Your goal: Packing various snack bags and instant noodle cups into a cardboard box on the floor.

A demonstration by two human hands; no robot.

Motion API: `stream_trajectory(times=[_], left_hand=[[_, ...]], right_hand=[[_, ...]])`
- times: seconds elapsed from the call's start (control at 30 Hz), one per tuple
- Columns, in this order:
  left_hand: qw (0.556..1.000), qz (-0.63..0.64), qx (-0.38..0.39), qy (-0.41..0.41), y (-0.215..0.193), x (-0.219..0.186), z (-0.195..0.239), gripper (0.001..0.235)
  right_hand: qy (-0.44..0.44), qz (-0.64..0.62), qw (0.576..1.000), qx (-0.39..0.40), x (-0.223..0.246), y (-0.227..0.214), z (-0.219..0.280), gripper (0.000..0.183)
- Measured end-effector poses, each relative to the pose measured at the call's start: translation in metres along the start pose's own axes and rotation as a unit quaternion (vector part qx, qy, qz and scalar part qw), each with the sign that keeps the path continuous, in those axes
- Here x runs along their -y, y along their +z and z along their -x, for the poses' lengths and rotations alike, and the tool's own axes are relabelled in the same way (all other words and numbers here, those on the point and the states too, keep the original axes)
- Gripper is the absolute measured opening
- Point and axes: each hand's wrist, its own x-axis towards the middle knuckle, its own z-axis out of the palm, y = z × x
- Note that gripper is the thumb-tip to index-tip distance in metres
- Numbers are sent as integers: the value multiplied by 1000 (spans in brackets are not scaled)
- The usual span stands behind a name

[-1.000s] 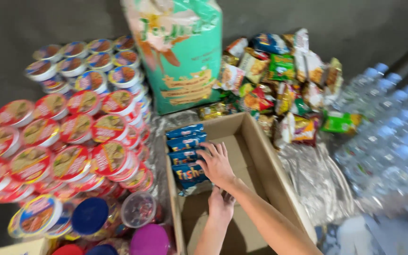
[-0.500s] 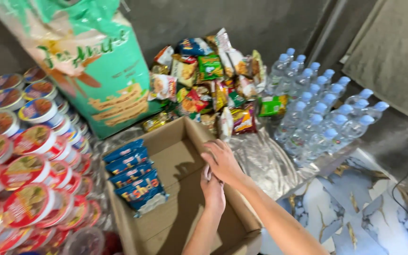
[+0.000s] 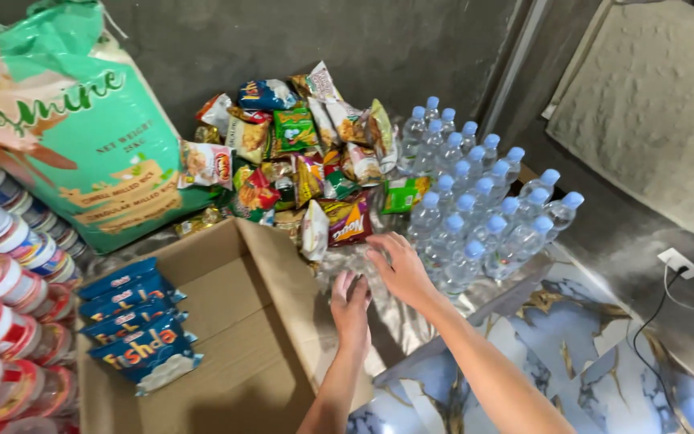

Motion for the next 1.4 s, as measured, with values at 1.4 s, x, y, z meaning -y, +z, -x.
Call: stream_trajectory(times=[1.4], left_hand=[[976, -40, -161, 142, -74, -1, -250, 67]], right_hand=[[-100, -58, 975, 190, -123, 180, -244, 32]])
